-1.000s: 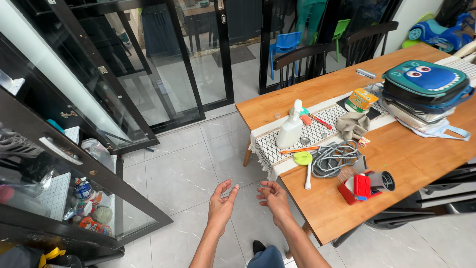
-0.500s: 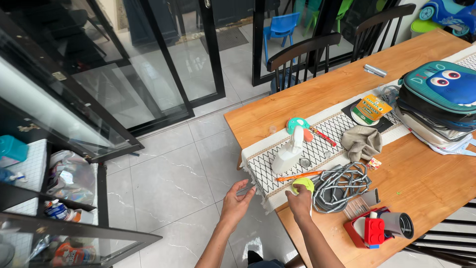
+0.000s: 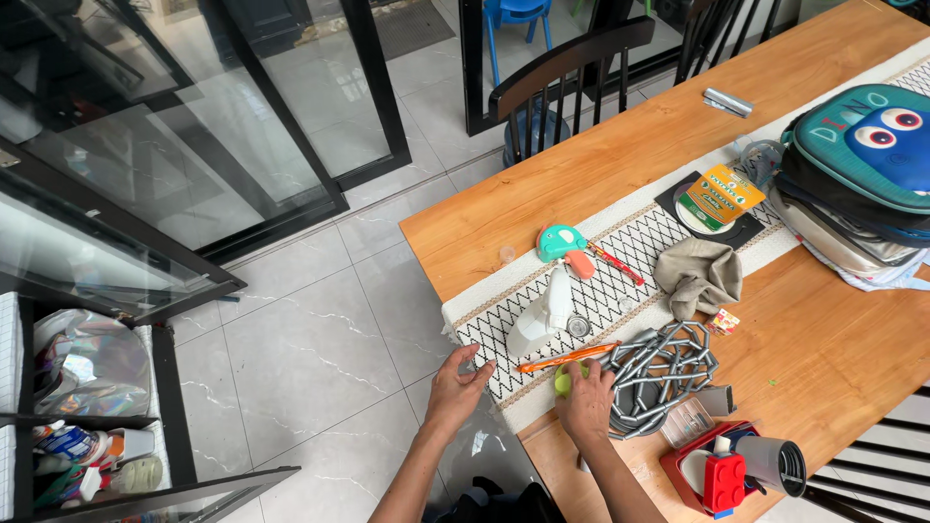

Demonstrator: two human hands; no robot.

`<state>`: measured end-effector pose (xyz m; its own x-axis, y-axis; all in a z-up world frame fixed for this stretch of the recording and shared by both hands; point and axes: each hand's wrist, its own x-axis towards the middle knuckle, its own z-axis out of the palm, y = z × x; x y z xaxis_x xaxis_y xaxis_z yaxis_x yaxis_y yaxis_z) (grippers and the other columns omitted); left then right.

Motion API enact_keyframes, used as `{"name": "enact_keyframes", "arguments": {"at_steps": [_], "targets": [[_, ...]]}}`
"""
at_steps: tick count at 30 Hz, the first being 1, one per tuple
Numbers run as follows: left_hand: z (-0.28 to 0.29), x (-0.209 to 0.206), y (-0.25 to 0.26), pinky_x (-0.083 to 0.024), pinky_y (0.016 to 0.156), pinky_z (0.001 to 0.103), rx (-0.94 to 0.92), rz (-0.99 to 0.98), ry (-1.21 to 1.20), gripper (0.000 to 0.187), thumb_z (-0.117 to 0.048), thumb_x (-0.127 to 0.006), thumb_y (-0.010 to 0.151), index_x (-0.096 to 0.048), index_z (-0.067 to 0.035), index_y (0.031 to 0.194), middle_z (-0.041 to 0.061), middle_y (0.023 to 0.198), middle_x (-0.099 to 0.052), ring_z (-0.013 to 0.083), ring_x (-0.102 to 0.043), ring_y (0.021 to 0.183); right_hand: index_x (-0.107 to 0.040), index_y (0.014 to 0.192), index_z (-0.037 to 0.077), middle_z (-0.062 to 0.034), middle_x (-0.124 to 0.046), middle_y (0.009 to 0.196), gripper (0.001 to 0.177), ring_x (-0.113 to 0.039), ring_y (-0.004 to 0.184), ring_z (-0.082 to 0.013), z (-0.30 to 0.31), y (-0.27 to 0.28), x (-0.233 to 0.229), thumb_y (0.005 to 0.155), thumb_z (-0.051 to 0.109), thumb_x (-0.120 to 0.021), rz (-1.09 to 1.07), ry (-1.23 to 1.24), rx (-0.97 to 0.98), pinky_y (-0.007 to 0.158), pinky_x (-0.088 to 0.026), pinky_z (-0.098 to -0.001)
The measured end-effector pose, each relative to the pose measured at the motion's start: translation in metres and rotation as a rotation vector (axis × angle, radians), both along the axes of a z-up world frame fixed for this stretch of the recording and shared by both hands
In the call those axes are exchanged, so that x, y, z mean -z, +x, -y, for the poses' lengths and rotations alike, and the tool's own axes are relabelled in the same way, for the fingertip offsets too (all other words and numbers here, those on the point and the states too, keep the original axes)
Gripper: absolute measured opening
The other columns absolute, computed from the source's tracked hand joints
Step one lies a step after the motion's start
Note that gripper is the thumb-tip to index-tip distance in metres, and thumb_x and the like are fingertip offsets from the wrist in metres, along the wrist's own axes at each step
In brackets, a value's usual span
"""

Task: The person organizes various containers and toys inside a cabinet, moves a water jug, and wipes the shelf surface using a spray bottle and a cloth.

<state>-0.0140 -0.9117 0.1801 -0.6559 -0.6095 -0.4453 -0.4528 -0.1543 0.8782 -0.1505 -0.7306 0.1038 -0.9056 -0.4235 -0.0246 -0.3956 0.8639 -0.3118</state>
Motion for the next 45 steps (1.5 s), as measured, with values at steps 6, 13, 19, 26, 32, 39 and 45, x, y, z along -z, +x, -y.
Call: {"name": "enact_keyframes", "arguments": {"at_steps": [6,13,19,26,32,39,45], "targets": [[-0.006,0.005,-0.035,-0.056,0.1,0.038,0.086,0.032,-0.134,0.082,-0.031,-0.087,0.072,-0.052,-0.017,0.145,0.006,0.15,-0.05,0.0275,-0.06,0.127,-0.065,0.108,0.013,-0.0152,-0.054,0.124,0.044,-0.05,0.114,-0.0371,-0.006,-0.013,0.0,0.068,0.012,-0.083,0.001,-0.083,0.015,0.099,-0.047,-0.0451],[-0.011,0.003,-0.074,-0.04,0.115,0.041,0.267,-0.04,-0.343,0.106,-0.021,-0.095,0.064,-0.035,-0.014,0.151,0.01,0.151,-0.041,0.029,-0.046,0.139,-0.065,0.101,0.008,-0.0148,-0.062,0.107,0.045,-0.064,0.1,-0.0321,-0.018,-0.034,-0.018,0.068,0.025,-0.089,0.123,-0.115,0.117,0.087,-0.056,-0.0451],[-0.012,0.001,-0.095,-0.045,0.113,0.04,0.353,-0.09,-0.397,0.098,-0.02,-0.089,0.068,-0.037,-0.014,0.151,0.01,0.145,-0.048,0.0285,-0.053,0.134,-0.066,0.105,0.007,-0.0179,-0.065,0.107,0.043,-0.064,0.102,-0.0368,-0.049,-0.1,-0.024,0.075,0.029,-0.087,-0.152,-0.126,0.368,0.087,-0.055,-0.0484],[-0.005,0.01,-0.102,-0.047,0.109,0.044,0.348,-0.078,-0.445,0.083,-0.017,-0.084,0.074,-0.044,-0.014,0.147,0.012,0.143,-0.056,0.0312,-0.057,0.13,-0.067,0.122,0.01,-0.0181,-0.058,0.128,0.052,-0.055,0.117,-0.0395,-0.07,-0.149,-0.01,0.073,0.016,-0.084,-0.181,-0.043,0.514,0.094,-0.053,-0.0478],[0.0,0.016,-0.105,-0.053,0.099,0.049,0.349,-0.163,-0.525,0.072,-0.016,-0.083,0.073,-0.054,-0.011,0.139,0.016,0.128,-0.067,0.0358,-0.067,0.116,-0.057,0.137,0.005,-0.0255,-0.044,0.144,0.074,-0.047,0.123,-0.0389,-0.011,-0.112,-0.01,0.069,0.019,-0.084,-0.203,-0.051,0.272,0.106,-0.046,-0.0474],[0.014,0.008,-0.111,-0.054,0.095,0.049,0.39,-0.171,-0.512,0.07,-0.018,-0.084,0.073,-0.056,-0.009,0.136,0.018,0.121,-0.07,0.037,-0.069,0.11,-0.063,0.136,0.015,-0.0158,-0.055,0.133,0.066,-0.05,0.122,-0.0374,0.039,-0.091,0.016,0.072,0.009,-0.078,0.005,-0.107,-0.01,0.107,-0.042,-0.0467],[0.018,0.004,-0.128,-0.057,0.093,0.047,0.434,-0.266,-0.472,0.07,-0.017,-0.084,0.072,-0.056,-0.007,0.135,0.017,0.119,-0.073,0.0342,-0.072,0.109,-0.066,0.124,0.01,-0.0176,-0.06,0.119,0.043,-0.056,0.114,-0.0359,0.028,-0.119,0.034,0.082,0.009,-0.072,-0.047,-0.138,0.041,0.102,-0.047,-0.0452]]}}
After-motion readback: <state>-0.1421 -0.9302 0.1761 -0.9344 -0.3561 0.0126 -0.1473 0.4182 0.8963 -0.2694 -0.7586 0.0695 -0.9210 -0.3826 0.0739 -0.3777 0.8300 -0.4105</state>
